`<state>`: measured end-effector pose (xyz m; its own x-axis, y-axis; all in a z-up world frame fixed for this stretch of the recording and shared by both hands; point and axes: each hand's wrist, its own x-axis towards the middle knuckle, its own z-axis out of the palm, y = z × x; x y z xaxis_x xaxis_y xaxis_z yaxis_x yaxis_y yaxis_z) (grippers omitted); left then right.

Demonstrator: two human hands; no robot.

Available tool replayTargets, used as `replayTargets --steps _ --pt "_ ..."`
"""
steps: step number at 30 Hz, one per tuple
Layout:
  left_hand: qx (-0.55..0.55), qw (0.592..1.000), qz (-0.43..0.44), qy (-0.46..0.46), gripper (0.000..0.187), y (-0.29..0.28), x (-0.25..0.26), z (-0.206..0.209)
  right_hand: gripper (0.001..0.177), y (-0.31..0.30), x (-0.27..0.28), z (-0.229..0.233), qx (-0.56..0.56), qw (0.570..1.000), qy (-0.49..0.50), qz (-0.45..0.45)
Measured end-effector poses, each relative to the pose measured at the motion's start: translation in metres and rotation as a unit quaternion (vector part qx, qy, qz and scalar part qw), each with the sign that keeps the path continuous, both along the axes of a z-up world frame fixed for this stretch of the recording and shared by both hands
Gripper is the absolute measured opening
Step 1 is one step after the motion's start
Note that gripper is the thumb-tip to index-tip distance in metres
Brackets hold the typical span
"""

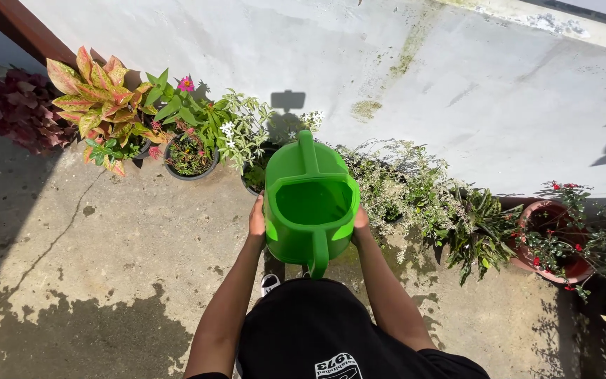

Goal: Watering several potted plants located in an outdoor garden or patio area using a green watering can.

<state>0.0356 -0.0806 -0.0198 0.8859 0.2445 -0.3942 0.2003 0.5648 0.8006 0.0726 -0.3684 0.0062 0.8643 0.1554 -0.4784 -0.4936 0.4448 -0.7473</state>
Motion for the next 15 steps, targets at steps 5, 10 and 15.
replayTargets --steps 5,10,15 --pt "-0.034 0.999 -0.032 -0.012 0.061 -0.022 0.017 -0.025 0.035 -0.026 -0.007 -0.010 -0.039 0.996 0.043 -0.067" --pt "0.064 0.991 -0.089 -0.078 0.064 -0.045 0.028 -0.033 0.037 -0.047 -0.021 0.000 -0.058 0.987 0.067 -0.134" --pt "-0.007 0.992 -0.122 -0.021 0.062 -0.069 0.042 -0.013 0.041 -0.069 -0.031 0.004 -0.025 0.990 -0.047 -0.128"
